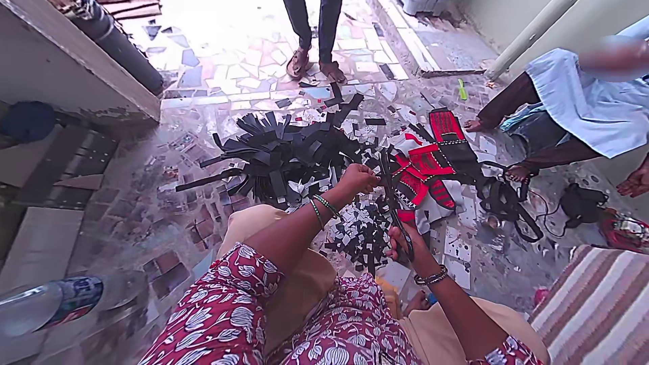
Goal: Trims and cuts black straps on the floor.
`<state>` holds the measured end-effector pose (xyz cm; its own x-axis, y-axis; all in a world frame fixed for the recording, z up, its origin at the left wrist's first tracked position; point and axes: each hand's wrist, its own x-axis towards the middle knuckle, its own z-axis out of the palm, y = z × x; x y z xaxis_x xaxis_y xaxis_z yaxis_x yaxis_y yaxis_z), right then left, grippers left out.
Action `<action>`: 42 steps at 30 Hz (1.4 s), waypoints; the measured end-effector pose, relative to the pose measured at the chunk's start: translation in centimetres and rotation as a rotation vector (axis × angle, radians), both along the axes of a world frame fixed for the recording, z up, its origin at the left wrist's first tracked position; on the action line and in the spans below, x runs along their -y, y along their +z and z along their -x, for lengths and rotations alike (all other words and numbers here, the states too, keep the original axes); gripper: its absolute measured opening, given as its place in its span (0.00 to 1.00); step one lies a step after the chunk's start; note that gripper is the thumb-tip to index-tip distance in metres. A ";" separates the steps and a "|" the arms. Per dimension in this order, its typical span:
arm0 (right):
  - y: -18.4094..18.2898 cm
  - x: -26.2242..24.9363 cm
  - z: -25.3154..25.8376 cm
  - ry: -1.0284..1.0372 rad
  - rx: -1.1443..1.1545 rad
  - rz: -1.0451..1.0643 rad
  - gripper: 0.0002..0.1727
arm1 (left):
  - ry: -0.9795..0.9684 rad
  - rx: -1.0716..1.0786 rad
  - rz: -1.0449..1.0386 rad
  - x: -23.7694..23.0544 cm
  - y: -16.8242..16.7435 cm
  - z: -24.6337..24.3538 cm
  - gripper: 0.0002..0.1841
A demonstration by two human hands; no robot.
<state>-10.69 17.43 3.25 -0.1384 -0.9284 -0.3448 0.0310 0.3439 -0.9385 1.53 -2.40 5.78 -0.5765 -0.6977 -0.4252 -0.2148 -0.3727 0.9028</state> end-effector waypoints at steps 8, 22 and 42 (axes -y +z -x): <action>0.4 0.1 -0.4 -0.052 0.009 0.024 0.12 | 0.040 -0.008 0.011 0.5 0.1 -0.2 0.06; -0.8 -0.5 -0.4 0.130 -0.145 0.040 0.27 | 0.076 -0.018 0.014 1.2 0.7 -0.6 0.06; -0.4 -0.1 -1.0 0.032 -0.082 0.002 0.16 | 0.030 0.018 -0.020 1.0 0.1 -0.3 0.05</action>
